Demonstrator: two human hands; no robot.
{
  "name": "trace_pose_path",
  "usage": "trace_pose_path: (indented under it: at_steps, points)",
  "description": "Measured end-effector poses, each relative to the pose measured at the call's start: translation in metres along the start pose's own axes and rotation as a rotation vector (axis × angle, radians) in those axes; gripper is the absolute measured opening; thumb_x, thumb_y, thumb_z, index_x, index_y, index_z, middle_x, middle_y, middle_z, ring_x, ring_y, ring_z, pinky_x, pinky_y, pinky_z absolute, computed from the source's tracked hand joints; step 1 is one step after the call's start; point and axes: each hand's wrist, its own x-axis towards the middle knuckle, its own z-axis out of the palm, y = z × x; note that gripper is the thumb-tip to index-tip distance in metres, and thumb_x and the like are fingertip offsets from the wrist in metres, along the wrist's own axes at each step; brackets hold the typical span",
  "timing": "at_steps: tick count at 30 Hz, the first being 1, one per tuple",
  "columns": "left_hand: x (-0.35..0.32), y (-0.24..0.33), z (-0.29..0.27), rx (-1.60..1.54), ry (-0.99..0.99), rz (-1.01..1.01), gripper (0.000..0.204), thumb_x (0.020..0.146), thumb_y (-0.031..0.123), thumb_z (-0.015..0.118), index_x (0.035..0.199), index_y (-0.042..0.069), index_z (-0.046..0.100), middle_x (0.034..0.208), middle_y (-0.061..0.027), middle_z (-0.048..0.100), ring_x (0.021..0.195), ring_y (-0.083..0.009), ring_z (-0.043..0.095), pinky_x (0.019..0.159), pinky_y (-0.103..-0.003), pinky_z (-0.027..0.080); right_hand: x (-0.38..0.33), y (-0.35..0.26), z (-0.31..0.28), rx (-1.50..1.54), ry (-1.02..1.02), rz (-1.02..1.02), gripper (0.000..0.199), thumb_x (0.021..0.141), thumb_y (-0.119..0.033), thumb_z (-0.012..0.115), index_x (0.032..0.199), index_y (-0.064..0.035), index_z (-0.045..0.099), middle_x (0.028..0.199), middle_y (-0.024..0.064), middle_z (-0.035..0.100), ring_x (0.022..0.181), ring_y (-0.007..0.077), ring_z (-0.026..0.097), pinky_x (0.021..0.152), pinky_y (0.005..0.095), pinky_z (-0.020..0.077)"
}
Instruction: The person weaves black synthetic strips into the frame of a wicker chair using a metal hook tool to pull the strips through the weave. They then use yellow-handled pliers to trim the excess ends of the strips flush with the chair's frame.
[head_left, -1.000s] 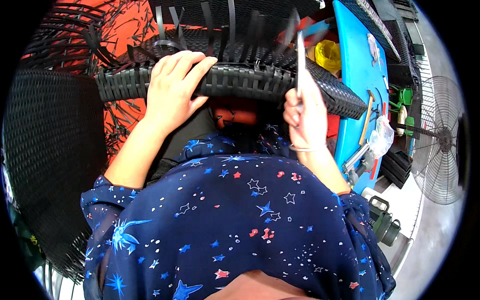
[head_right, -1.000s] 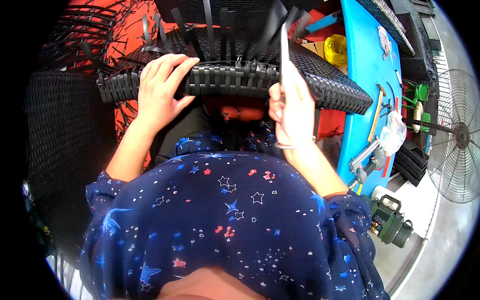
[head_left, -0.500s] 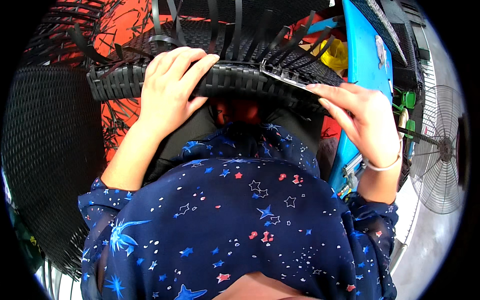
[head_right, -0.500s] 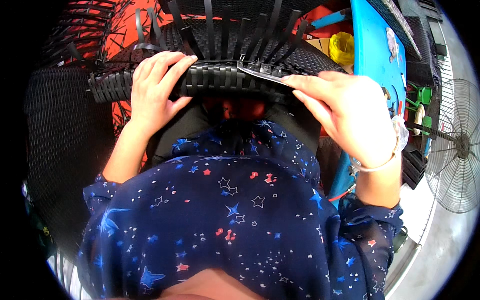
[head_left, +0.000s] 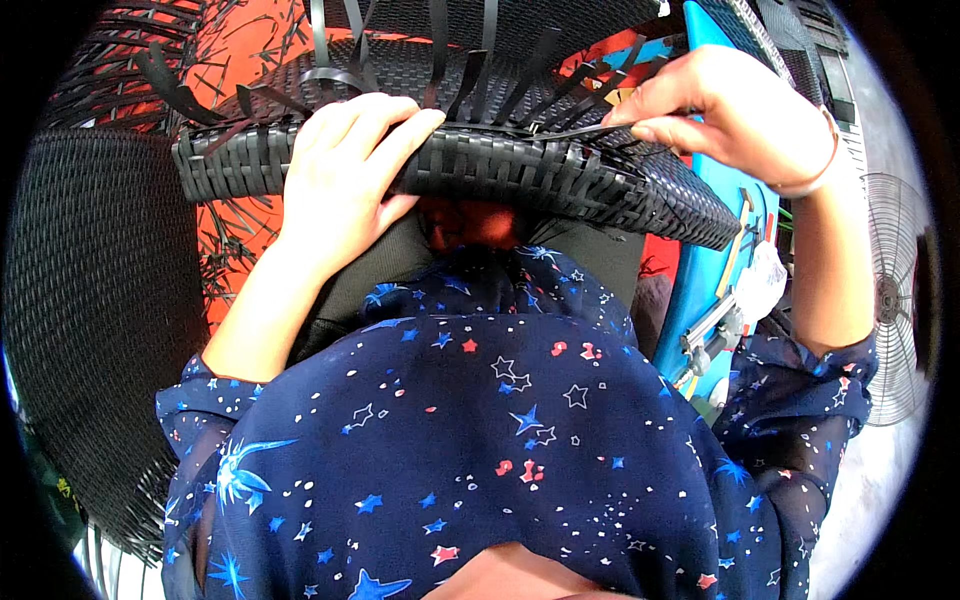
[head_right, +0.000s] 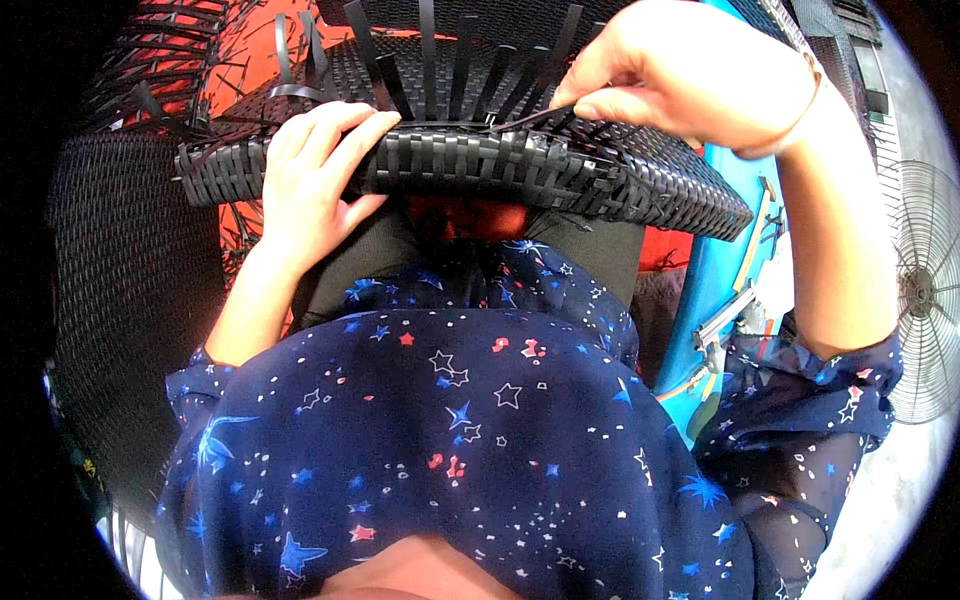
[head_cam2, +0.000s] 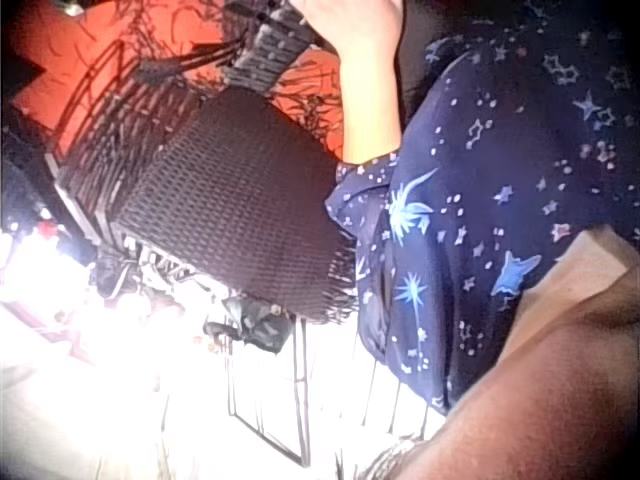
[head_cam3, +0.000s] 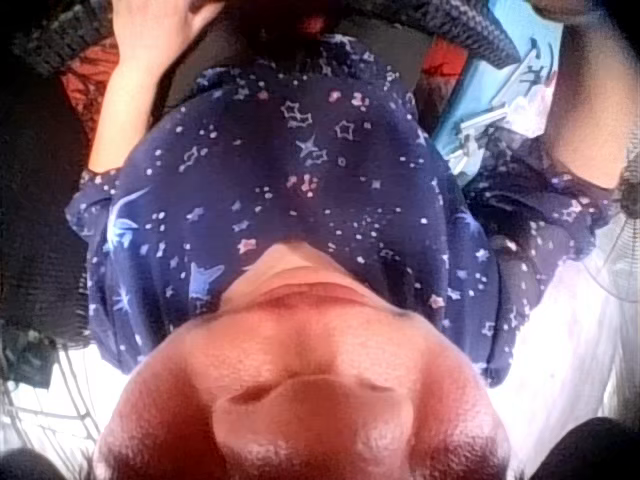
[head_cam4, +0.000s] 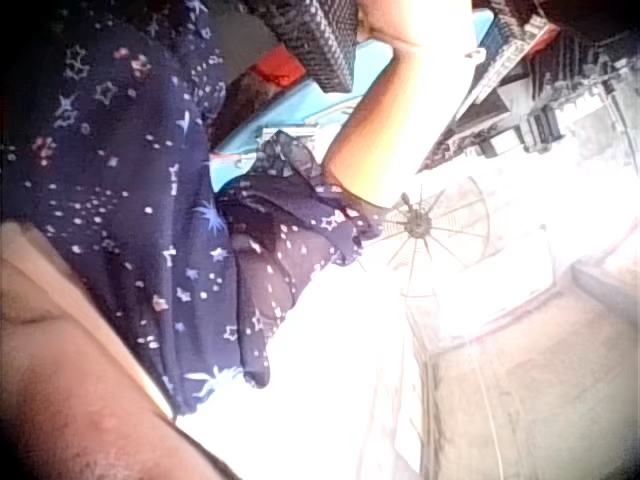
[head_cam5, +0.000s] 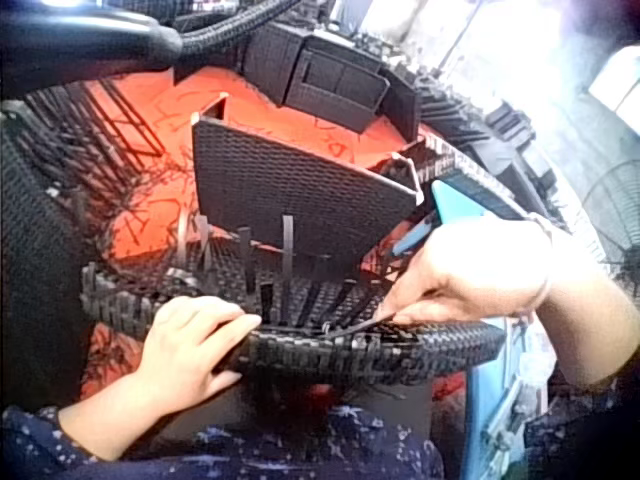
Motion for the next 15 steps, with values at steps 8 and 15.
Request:
trace_pose_path:
  at_steps: [8,15]
  points:
    - [0.0,-0.001,-0.002,-0.005,-0.026,-0.008,0.078,0.059,0.018,0.087,0.133,0.017,0.066,0.126,-0.0034,0.064,0.119,-0.0283,0.061,0.102,-0.045,0.046,0.004,0.007,-0.007,0.277,-0.102,0.137,0.025,0.098,-0.014,0.072,0.115,0.0033,0.075,0.106,0.0172,0.077,0.071,0.0212,0.072,0.068,0.0329,0.06]
    - [-0.001,-0.001,-0.001,0.008,-0.019,-0.007,0.078,0.058,0.018,0.088,0.134,0.017,0.066,0.125,-0.0034,0.064,0.118,-0.0282,0.061,0.101,-0.045,0.046,0.012,0.004,-0.007,0.271,-0.127,0.17,0.025,0.098,-0.015,0.072,0.116,0.0021,0.075,0.1,0.0165,0.078,0.076,0.0215,0.073,0.073,0.0334,0.06]
